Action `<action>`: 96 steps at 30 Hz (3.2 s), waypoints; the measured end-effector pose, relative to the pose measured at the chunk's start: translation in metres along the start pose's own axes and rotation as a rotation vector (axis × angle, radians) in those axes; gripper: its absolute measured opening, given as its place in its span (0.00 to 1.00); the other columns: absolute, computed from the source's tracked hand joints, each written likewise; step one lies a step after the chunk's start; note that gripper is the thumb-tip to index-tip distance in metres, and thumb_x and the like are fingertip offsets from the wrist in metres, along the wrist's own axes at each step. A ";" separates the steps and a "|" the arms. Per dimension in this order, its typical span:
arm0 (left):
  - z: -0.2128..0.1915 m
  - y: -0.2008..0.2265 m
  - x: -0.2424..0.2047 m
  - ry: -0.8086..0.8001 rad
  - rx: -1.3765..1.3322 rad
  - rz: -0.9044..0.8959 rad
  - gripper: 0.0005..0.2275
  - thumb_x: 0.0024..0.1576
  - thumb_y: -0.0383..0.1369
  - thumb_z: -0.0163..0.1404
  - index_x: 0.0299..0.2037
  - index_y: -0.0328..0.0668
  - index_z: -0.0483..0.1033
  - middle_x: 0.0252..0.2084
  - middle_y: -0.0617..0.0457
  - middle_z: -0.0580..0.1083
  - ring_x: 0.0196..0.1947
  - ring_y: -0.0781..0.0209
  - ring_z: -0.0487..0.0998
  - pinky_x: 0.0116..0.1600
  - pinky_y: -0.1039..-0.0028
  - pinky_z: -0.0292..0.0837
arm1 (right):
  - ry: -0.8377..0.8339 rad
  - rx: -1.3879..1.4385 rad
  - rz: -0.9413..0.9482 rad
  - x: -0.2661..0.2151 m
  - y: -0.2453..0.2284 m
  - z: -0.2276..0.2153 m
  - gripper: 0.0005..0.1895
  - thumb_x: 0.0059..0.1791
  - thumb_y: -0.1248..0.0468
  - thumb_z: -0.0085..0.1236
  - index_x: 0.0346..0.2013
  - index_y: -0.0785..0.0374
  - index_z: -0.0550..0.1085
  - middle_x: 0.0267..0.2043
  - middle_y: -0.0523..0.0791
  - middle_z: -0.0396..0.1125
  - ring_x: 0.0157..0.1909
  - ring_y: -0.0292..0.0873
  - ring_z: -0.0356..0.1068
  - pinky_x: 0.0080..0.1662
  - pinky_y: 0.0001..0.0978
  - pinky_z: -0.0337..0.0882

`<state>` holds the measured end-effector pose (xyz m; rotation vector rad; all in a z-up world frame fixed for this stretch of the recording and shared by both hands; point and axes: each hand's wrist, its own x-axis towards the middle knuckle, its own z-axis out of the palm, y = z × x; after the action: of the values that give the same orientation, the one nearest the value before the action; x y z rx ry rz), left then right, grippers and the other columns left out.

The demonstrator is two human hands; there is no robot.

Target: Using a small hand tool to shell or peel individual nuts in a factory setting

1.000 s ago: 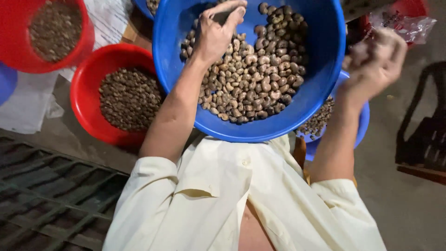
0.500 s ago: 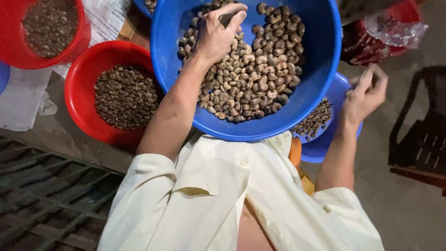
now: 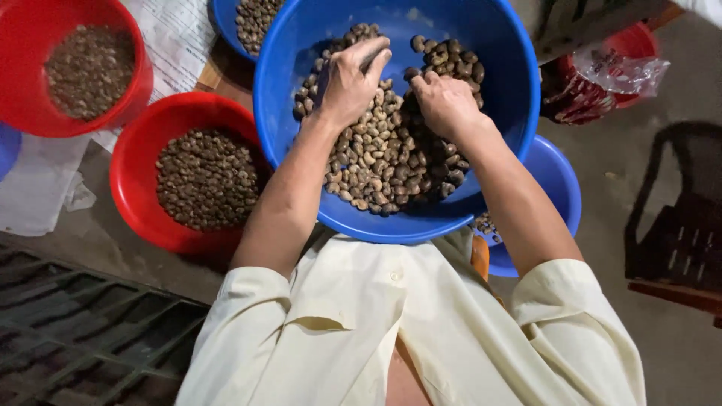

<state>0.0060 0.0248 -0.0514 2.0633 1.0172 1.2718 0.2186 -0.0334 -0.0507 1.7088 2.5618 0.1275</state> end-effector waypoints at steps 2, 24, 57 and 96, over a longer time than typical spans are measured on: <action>0.006 -0.008 -0.003 0.014 -0.045 0.055 0.09 0.62 0.26 0.54 0.51 0.32 0.78 0.50 0.37 0.79 0.46 0.46 0.86 0.49 0.69 0.87 | 0.191 0.368 -0.017 -0.002 -0.005 -0.011 0.16 0.53 0.65 0.54 0.56 0.63 0.73 0.45 0.54 0.74 0.40 0.60 0.72 0.41 0.50 0.72; -0.026 0.046 0.006 -0.091 -0.420 0.001 0.09 0.62 0.31 0.55 0.47 0.35 0.82 0.55 0.41 0.78 0.59 0.49 0.77 0.63 0.65 0.76 | 0.332 1.703 0.138 0.002 -0.036 -0.062 0.20 0.58 0.67 0.58 0.64 0.66 0.67 0.43 0.44 0.70 0.36 0.35 0.73 0.39 0.21 0.77; -0.036 0.058 0.006 -0.048 -0.465 -0.055 0.07 0.62 0.30 0.56 0.48 0.39 0.82 0.51 0.48 0.80 0.46 0.58 0.85 0.51 0.74 0.86 | 0.458 1.565 0.144 -0.002 -0.044 -0.070 0.16 0.58 0.72 0.57 0.60 0.71 0.69 0.38 0.45 0.71 0.34 0.35 0.73 0.36 0.20 0.76; -0.021 0.040 0.004 -0.004 -0.415 -0.032 0.08 0.62 0.30 0.55 0.49 0.38 0.80 0.45 0.49 0.82 0.41 0.61 0.84 0.45 0.77 0.83 | 0.204 1.960 0.448 -0.002 -0.036 -0.080 0.11 0.57 0.63 0.47 0.49 0.65 0.73 0.33 0.45 0.72 0.26 0.35 0.71 0.29 0.24 0.76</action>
<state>0.0016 0.0053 -0.0102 1.7241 0.7076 1.3321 0.1791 -0.0516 0.0249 2.3332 1.8506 -3.0055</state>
